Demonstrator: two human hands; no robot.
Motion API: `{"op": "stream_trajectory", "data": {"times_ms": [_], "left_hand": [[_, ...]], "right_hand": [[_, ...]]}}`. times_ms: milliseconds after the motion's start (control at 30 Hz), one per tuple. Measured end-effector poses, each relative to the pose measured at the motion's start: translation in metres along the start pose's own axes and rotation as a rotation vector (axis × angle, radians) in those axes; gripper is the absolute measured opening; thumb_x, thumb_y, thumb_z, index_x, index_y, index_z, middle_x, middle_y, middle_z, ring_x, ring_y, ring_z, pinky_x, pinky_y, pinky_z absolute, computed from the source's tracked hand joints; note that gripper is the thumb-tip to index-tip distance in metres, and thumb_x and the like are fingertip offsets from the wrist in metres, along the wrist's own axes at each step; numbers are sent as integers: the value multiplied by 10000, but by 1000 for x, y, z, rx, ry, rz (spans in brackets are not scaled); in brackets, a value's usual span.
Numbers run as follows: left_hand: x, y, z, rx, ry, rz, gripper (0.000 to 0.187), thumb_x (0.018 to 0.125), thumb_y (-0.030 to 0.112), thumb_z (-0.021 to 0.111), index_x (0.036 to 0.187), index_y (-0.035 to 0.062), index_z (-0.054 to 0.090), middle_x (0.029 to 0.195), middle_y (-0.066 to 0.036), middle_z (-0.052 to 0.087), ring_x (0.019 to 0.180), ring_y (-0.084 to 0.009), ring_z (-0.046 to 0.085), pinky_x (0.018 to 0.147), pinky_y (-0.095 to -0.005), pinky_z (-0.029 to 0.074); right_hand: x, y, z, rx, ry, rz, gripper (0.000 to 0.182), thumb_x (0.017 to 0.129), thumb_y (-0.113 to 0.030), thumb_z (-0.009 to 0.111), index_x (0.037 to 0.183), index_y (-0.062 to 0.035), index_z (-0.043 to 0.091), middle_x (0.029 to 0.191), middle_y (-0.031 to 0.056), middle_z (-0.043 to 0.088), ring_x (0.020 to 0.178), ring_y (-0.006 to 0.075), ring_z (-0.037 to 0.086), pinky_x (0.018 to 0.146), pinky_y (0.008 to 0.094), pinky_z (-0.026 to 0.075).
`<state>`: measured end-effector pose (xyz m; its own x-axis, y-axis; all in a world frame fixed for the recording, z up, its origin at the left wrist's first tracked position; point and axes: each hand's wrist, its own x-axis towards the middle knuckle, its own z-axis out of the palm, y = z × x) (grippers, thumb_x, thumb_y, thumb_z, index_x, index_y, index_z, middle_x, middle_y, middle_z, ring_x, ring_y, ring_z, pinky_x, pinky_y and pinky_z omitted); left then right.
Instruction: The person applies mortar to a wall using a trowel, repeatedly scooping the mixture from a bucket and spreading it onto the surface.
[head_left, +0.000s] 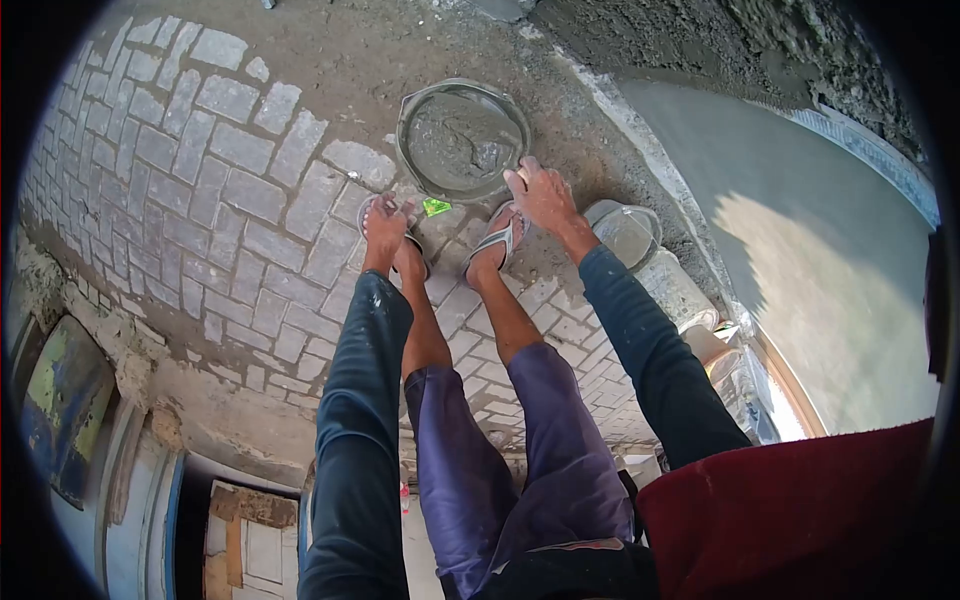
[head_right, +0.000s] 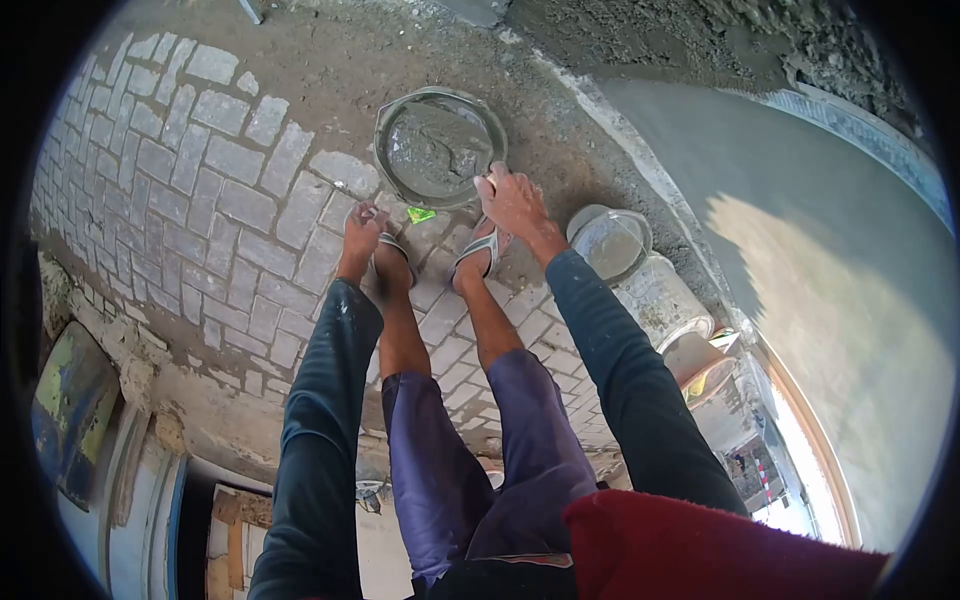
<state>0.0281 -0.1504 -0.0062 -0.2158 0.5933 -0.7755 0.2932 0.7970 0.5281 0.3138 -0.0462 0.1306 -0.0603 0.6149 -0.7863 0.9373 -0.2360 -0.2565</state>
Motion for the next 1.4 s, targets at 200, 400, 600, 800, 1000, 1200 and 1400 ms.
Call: {"op": "stream_trajectory", "data": {"times_ms": [200,400,600,800,1000,1200,1400], "left_hand": [[28,32,26,-196,8,-61,596,823,341,785,1281,59,527,958,-53,615,869,-161,593,655,-287,479],[54,31,29,-442,-95,-141,241,843,213,741,968,101,567,956,-28,631,850,-150,605,651,-297,495],[1,58,-3,-472,-167,-15,154,813,39,620,963,77,612,871,-22,654,723,-132,631,658,-276,555],[-200,122,-84,-449,-196,-50,212,768,13,578,974,14,630,880,-51,670,723,-146,658,655,-310,591],[-451,229,-176,-413,-55,-142,217,720,-73,594,929,-25,633,847,-54,660,693,-100,588,653,-250,487],[-589,246,-207,-645,89,-70,202,724,-50,615,923,-23,598,792,-34,626,629,-109,565,576,-256,464],[-591,217,-181,-657,205,4,174,770,-9,631,932,30,583,817,-27,619,638,-115,568,516,-246,432]], "right_hand": [[90,59,14,314,429,-320,538,938,-441,579,1212,22,580,1294,260,543,1191,381,543,977,454,447],[123,64,21,753,126,-132,696,914,-474,632,1326,77,526,1369,216,536,1259,309,524,1032,376,410],[51,39,-3,838,53,-63,612,937,-432,619,1254,89,573,1225,191,635,1111,236,597,953,339,436],[-134,15,-70,886,20,-194,455,975,-458,549,941,-9,611,831,32,568,830,133,506,760,311,425],[-325,-44,-170,812,-22,-367,441,979,-463,533,1000,-32,621,848,60,577,824,150,509,762,313,419],[-452,-97,-237,256,324,-551,464,954,-427,566,1073,19,613,965,201,641,976,356,626,857,425,477],[-528,-132,-308,-386,271,-563,340,985,-314,496,1095,-8,593,970,199,636,891,388,646,789,493,507]]}}
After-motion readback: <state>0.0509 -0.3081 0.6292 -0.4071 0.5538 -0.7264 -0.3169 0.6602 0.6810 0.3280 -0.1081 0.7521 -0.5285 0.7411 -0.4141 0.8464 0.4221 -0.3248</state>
